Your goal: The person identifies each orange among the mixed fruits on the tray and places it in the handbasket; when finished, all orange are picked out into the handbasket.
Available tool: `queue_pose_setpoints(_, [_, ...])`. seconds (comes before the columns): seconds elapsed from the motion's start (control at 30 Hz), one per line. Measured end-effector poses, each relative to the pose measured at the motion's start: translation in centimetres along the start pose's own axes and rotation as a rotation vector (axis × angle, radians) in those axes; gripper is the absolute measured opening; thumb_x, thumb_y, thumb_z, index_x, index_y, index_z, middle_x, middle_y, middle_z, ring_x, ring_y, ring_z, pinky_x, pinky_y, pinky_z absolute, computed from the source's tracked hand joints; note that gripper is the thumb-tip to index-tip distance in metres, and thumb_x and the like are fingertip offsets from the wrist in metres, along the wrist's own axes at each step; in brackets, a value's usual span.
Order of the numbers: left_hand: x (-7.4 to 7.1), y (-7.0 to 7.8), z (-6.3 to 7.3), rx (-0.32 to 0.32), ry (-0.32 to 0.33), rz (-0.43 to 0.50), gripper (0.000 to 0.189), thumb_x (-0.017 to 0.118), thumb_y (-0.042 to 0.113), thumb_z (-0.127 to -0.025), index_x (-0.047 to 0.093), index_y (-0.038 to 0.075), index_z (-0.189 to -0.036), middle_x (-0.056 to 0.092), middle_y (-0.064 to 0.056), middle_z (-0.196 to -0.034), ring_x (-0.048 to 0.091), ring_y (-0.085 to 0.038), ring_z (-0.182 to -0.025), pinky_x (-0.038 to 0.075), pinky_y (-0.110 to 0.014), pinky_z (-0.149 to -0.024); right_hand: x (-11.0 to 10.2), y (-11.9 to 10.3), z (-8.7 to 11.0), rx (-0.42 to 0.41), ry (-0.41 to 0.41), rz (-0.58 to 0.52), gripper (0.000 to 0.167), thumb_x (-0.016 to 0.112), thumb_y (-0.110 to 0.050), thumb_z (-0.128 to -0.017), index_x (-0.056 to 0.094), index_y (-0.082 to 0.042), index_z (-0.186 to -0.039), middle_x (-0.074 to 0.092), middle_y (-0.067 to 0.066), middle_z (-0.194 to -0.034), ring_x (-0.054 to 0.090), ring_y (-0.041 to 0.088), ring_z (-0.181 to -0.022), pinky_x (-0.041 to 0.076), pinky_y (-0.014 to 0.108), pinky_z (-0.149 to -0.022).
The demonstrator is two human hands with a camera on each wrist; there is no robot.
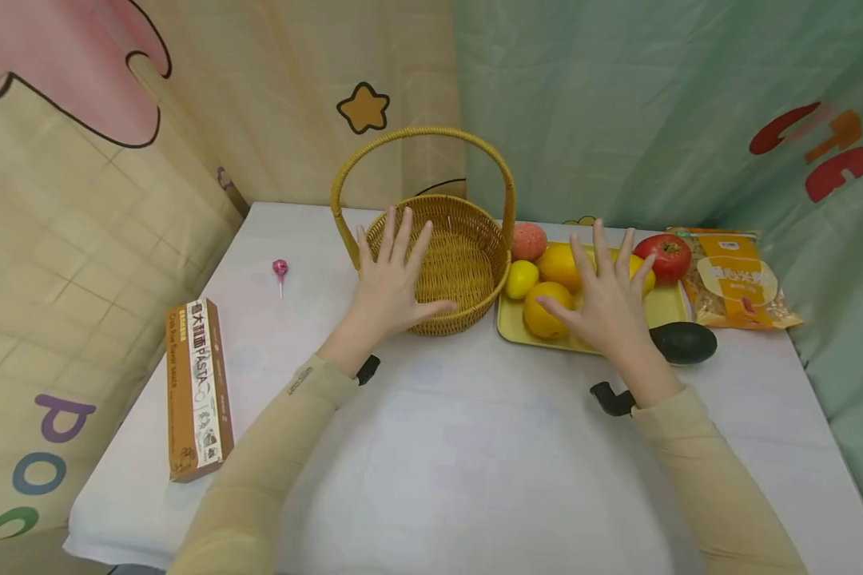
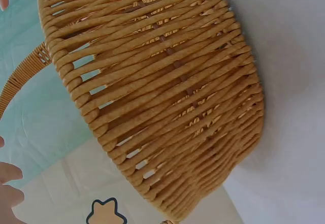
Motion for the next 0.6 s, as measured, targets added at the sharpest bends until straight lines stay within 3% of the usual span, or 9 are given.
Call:
queue_pose_setpoints(0.17, [0.0,-0.3,1.0,-0.001,0.002,-0.018,0.119,0.060,0.079,-0.076,0.010,0.010,-0.159,-0.001,-0.022,-0.164,-0.008,-0.039,-0.152,0.001,-0.076,-0.114,0.4,0.0,0.5,0.004,-0.007,-0.015,0.099,0.069,-0.053,-0.086,0.013,-0.018,-0.159,-0.009,0.012,-0.166,-0.019,0.049,-0.146,-0.005,0.083,-0.106])
queue_pose_setpoints(0.4, [0.6,-1.1,3.3,-0.022,0.036,0.039,0.116,0.068,0.071,-0.076,0.016,0.007,-0.157,0.009,-0.024,-0.163,0.001,-0.043,-0.151,0.007,-0.076,-0.114,1.4,-0.4,1.5,0.006,-0.029,-0.043,0.097,0.069,-0.054,-0.086,0.020,-0.011,-0.157,-0.003,0.015,-0.166,-0.015,0.052,-0.146,-0.004,0.082,-0.107])
queue_pose_setpoints(0.6, [1.6,-2.0,5.2,-0.097,0.019,0.132,0.111,0.070,0.065,-0.079,0.017,0.007,-0.157,0.012,-0.023,-0.163,0.005,-0.043,-0.151,0.008,-0.072,-0.117,2.1,-0.7,2.2,0.036,-0.046,-0.116,0.094,0.067,-0.056,-0.087,0.025,-0.009,-0.156,0.002,0.015,-0.166,-0.009,0.051,-0.148,0.000,0.080,-0.109])
Point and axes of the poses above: each hand's wrist, its own z-axis away from the middle knuckle, its own x-axis out of the palm, y = z × x, the point moved 1 cm from there along -z, towards the middle knuckle
